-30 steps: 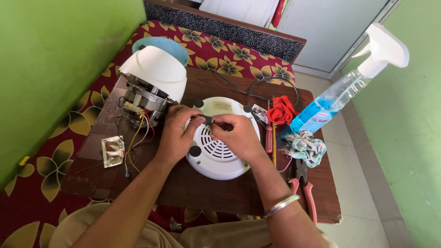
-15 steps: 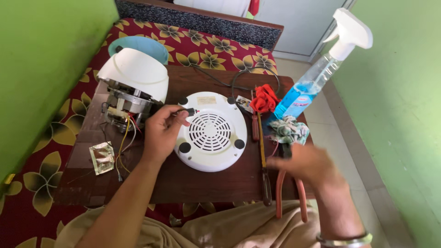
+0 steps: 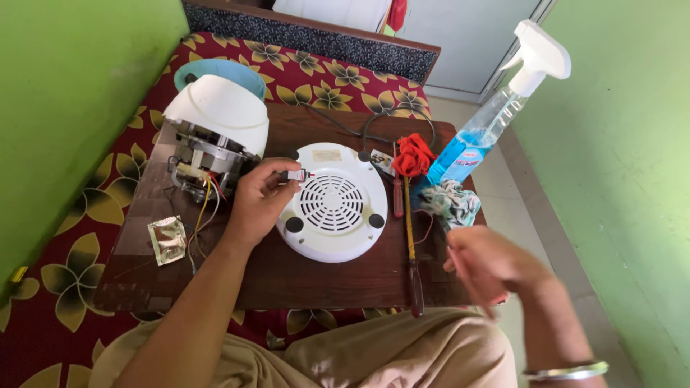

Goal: The person wipes the disassembled base of a mixer grinder with a cloth, uses pliers to work on a small component, presses rubber feet onto the base, and fits the light blue housing back onto the motor unit at the end.

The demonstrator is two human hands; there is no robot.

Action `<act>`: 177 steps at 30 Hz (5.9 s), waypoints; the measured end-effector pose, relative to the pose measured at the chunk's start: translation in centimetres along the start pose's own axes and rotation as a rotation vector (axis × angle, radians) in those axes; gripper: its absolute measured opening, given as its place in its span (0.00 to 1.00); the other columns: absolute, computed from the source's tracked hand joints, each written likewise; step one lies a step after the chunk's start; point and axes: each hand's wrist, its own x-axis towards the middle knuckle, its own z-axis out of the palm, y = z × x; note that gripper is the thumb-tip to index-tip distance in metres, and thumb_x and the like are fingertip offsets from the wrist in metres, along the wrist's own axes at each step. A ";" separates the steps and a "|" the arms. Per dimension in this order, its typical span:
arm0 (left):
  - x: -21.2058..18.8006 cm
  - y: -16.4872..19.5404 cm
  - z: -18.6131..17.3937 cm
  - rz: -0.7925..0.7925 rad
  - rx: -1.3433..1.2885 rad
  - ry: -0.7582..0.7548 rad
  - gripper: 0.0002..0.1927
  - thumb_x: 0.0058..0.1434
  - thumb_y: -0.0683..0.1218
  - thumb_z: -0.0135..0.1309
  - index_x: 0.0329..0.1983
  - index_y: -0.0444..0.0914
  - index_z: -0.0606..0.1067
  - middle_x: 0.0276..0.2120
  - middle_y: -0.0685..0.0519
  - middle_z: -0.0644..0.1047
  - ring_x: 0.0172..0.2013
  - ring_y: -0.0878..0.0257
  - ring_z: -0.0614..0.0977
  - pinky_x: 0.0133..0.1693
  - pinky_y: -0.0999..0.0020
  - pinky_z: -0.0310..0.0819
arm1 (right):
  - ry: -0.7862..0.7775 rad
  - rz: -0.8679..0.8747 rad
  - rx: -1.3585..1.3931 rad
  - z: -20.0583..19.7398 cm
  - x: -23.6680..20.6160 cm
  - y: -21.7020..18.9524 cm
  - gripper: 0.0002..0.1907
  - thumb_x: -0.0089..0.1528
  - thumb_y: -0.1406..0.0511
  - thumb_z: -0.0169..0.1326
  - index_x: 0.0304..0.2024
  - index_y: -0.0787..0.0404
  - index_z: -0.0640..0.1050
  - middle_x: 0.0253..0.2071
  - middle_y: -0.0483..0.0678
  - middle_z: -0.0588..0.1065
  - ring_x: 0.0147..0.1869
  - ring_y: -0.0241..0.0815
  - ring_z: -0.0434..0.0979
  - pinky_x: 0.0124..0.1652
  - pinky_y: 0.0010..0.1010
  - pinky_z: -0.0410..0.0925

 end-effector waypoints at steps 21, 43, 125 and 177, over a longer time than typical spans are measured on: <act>0.1 0.3 0.5 -0.033 0.021 0.011 0.13 0.65 0.34 0.57 0.52 0.31 0.75 0.45 0.49 0.80 0.46 0.68 0.82 0.48 0.73 0.80 | -0.065 0.017 -1.189 -2.9 -0.3 -6.9 0.32 0.60 0.68 0.46 0.67 0.40 0.66 0.57 0.48 0.77 0.64 0.54 0.74 0.57 0.44 0.69; -0.1 -0.1 0.5 0.060 0.131 -0.021 0.12 0.67 0.32 0.52 0.53 0.31 0.75 0.50 0.52 0.75 0.46 0.66 0.81 0.48 0.72 0.79 | -0.488 -0.084 -0.423 0.1 3.0 -13.7 0.22 0.62 0.71 0.52 0.59 0.55 0.72 0.38 0.41 0.70 0.35 0.32 0.71 0.34 0.29 0.73; -0.4 2.3 0.8 0.132 0.189 -0.106 0.14 0.65 0.34 0.57 0.54 0.34 0.79 0.52 0.49 0.78 0.49 0.65 0.81 0.50 0.73 0.79 | -0.749 -0.099 -0.299 1.5 6.7 -15.2 0.33 0.64 0.65 0.51 0.72 0.56 0.61 0.40 0.38 0.74 0.42 0.35 0.80 0.44 0.31 0.79; -0.9 2.2 0.3 0.082 0.147 0.005 0.14 0.73 0.47 0.51 0.56 0.34 0.73 0.35 0.58 0.76 0.31 0.74 0.74 0.32 0.78 0.68 | -0.076 -0.637 -0.968 4.6 2.9 -15.5 0.43 0.56 0.73 0.50 0.72 0.37 0.62 0.48 0.51 0.71 0.55 0.53 0.71 0.54 0.42 0.67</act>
